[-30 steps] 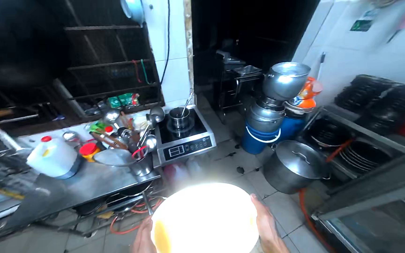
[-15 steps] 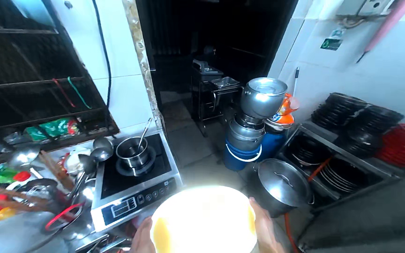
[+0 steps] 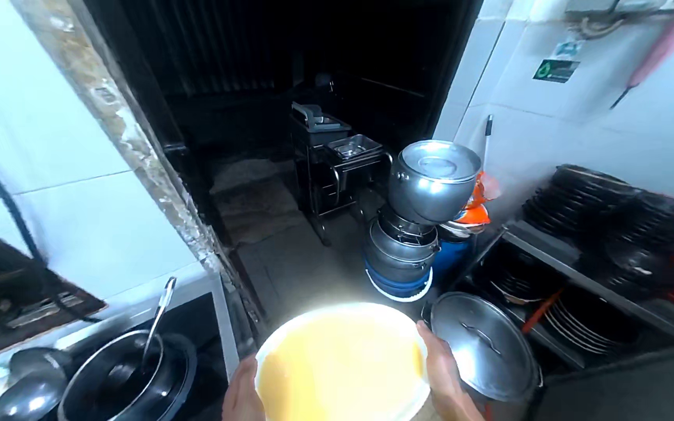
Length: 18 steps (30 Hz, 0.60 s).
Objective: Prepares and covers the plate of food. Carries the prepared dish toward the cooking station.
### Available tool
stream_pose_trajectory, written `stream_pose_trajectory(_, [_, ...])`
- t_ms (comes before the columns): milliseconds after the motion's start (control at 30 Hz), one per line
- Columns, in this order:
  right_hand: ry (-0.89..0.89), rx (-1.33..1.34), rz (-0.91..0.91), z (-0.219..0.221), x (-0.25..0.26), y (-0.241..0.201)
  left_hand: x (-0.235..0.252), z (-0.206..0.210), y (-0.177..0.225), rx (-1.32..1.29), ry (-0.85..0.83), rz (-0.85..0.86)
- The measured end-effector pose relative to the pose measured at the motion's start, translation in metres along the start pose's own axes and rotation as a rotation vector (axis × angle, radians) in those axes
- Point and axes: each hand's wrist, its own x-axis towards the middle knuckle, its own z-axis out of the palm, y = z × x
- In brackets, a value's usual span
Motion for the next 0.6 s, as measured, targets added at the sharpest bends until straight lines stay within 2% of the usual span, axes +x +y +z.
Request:
stream_pose_trajectory(367, [-0.123, -0.061, -0.003, 0.094, 0.192, -0.069, 0.150, 0.103, 0.031, -0.030, 0.139, -0.002])
stream_pose_trajectory(467, [-0.195, -0.112, -0.009, 0.126, 0.241, -0.086, 0.191, 0.123, 0.043, -0.039, 0.187, -0.021])
stream_pose_trajectory(600, [-0.204, -0.120, -0.016, 0.175, 0.300, -0.102, 0.254, 0.146, 0.056, -0.058, 0.244, -0.026])
